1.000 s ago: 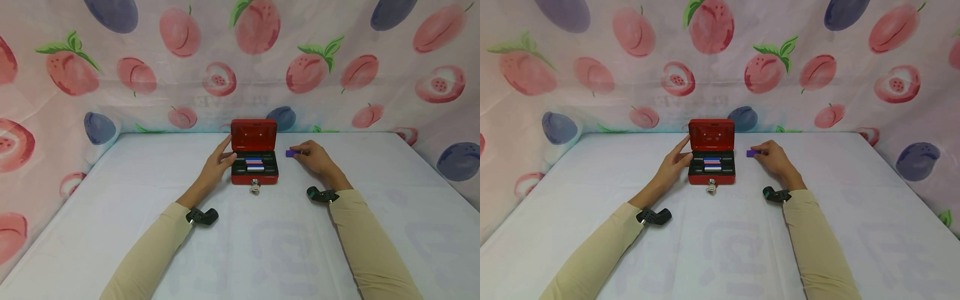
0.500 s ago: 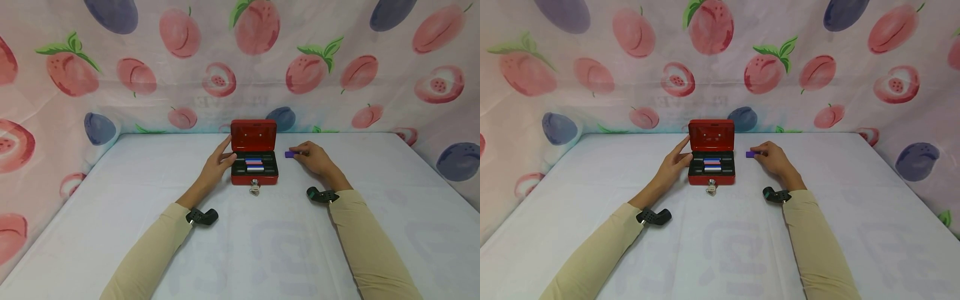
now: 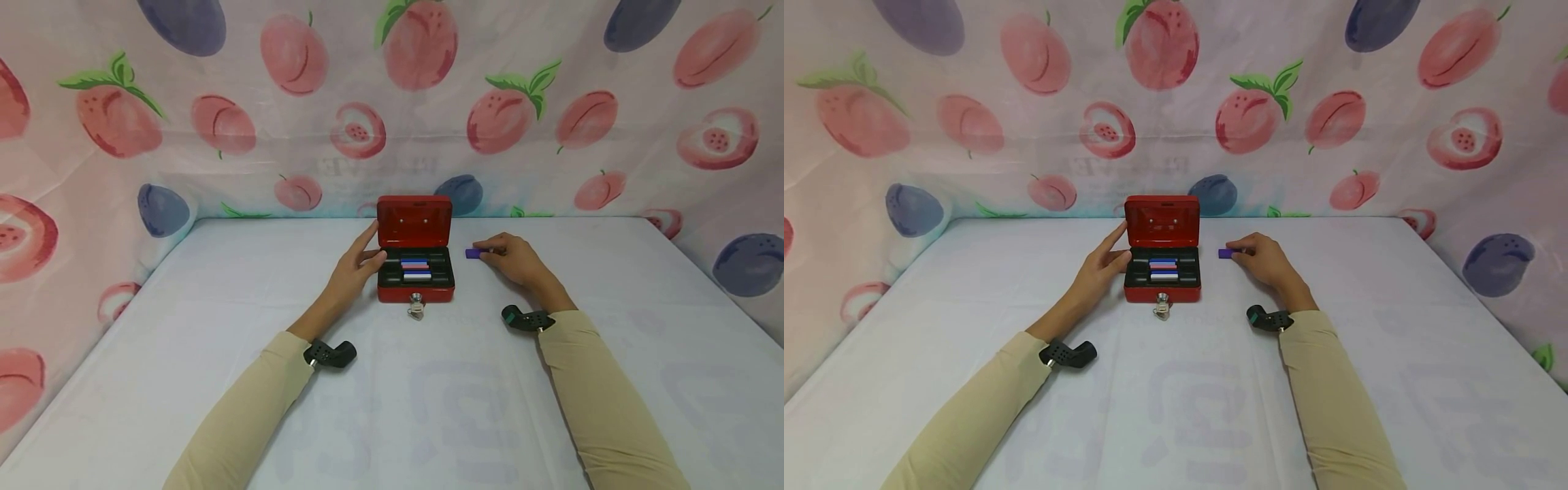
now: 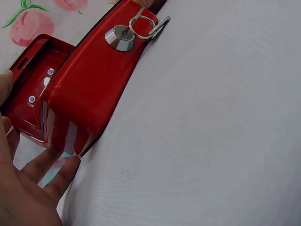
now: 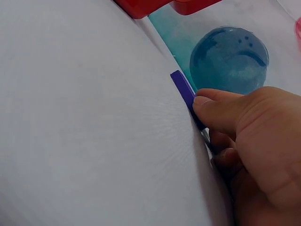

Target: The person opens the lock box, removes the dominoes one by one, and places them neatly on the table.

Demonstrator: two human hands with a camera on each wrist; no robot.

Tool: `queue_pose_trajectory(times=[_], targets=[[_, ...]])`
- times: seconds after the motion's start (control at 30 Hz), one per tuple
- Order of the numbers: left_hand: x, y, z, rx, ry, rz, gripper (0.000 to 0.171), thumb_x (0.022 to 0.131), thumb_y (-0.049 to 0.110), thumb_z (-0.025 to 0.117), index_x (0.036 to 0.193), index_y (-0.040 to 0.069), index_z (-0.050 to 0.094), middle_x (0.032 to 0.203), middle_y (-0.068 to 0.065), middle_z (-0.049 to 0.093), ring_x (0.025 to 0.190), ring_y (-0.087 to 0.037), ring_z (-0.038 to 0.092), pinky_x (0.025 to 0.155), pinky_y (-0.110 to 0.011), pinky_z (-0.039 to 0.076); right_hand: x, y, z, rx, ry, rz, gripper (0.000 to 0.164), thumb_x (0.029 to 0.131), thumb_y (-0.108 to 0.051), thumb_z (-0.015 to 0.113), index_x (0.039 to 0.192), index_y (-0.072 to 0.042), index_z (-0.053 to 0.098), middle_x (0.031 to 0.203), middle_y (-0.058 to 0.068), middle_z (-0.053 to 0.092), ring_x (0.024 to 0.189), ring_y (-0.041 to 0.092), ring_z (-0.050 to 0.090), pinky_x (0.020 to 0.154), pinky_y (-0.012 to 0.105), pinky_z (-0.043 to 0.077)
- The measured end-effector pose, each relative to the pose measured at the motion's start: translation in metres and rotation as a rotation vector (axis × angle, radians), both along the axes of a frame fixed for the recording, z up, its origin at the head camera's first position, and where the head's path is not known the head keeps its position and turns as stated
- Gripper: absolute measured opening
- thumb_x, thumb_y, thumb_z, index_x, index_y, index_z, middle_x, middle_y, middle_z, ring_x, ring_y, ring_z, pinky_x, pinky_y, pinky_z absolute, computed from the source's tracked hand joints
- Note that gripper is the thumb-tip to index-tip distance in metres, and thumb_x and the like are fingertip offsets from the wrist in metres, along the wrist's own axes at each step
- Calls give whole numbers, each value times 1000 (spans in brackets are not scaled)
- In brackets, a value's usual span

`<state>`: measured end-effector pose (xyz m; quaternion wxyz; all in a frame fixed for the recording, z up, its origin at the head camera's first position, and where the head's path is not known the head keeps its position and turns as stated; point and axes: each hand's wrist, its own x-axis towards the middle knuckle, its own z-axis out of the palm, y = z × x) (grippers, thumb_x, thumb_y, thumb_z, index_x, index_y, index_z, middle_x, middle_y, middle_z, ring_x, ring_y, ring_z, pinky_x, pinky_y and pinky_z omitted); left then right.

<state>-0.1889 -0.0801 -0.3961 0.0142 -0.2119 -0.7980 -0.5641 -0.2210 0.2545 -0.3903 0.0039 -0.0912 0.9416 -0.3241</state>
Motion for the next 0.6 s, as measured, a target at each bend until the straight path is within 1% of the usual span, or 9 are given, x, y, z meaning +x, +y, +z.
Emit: queue_pose_trajectory(times=[0.13, 0.37, 0.47, 0.6], targets=[[0, 1, 0, -3, -3, 2, 66, 98, 34, 53, 153, 33, 18, 157, 6, 20, 131, -26, 42, 99, -46, 43, 0, 1, 0, -9, -13, -7, 34, 96, -18, 58, 129, -12, 62, 122, 14, 57, 112, 32, 48, 98, 53, 39], [-1, 1, -1, -12, -7, 13, 65, 98, 32, 53, 153, 34, 19, 157, 8, 21, 130, -25, 42, 99, -45, 43, -1, 1, 1, -40, -47, -46, 33, 95, -18, 61, 128, -17, 64, 126, 11, 56, 109, 30, 48, 97, 52, 39], [-1, 1, -1, -11, -8, 14, 65, 98, 31, 53, 153, 35, 19, 157, 8, 21, 130, -25, 43, 98, -46, 43, -1, 1, 1, -48, -51, -48, 34, 94, -18, 62, 128, -16, 64, 126, 11, 57, 107, 30, 47, 96, 51, 40], [0, 0, 0, -3, -8, 9, 65, 98, 32, 53, 153, 35, 19, 156, 9, 21, 130, -24, 43, 98, -45, 44, 0, 1, 1, -43, -39, -47, 34, 93, -19, 63, 127, -16, 64, 123, 11, 58, 102, 29, 47, 92, 47, 41]])
